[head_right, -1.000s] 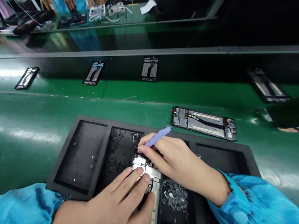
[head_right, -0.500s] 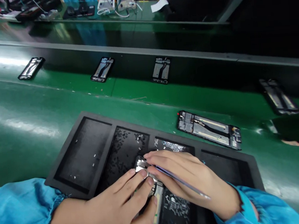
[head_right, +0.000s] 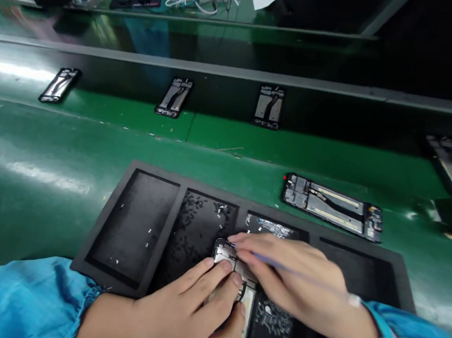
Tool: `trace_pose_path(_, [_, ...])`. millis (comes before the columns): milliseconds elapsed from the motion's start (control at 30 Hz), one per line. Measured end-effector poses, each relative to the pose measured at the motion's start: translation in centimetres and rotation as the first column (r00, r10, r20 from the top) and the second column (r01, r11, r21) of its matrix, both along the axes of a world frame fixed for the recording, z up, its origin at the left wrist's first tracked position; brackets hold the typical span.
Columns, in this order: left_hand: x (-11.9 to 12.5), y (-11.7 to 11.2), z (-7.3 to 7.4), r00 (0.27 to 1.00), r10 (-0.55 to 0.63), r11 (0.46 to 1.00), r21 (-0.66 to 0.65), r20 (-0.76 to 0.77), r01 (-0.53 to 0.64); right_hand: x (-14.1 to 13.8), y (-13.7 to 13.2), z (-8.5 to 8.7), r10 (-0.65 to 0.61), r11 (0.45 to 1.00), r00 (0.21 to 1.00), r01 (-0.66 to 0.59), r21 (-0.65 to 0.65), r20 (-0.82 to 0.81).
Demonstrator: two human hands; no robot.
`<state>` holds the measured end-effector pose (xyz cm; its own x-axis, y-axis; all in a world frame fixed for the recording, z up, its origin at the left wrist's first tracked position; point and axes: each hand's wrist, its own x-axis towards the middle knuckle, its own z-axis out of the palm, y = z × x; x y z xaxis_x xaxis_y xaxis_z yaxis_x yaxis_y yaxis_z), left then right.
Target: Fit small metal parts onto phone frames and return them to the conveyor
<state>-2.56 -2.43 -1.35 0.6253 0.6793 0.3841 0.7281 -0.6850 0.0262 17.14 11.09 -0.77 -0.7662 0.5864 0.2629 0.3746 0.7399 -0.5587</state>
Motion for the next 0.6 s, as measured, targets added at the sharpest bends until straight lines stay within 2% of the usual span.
trace_pose_path(133, [-0.1, 0.0, 0.0, 1.0, -0.018, 1.0, -0.007, -0.008, 0.018, -1.2, 1.3, 0.8, 0.006, 0.998, 0.999, -0.008, -0.055, -0.033])
trace_pose_path(300, [0.0, 0.0, 0.3, 1.0, 0.003, 1.0, 0.001, -0.005, -0.003, -1.2, 1.7, 0.7, 0.028, 0.993, 0.998, -0.033, -0.11, -0.051])
trace_pose_path(400, [0.0, 0.1, 0.5, 1.0, 0.007, 1.0, 0.0, -0.014, -0.007, -0.8, 1.5, 0.4, 0.075, 0.993, 0.996, -0.079, -0.085, -0.053])
trace_pose_path(533, [0.1, 0.1, 0.5, 1.0, 0.02, 1.0, 0.001, -0.009, -0.02, -0.2, 1.2, 0.3, 0.153, 0.987, 0.988, -0.153, 0.046, -0.002])
trace_pose_path(600, [0.1, 0.1, 0.4, 1.0, 0.02, 1.0, -0.003, -0.009, -0.02, -0.1, 1.1, 0.3, 0.159, 0.985, 0.987, -0.159, 0.06, 0.009])
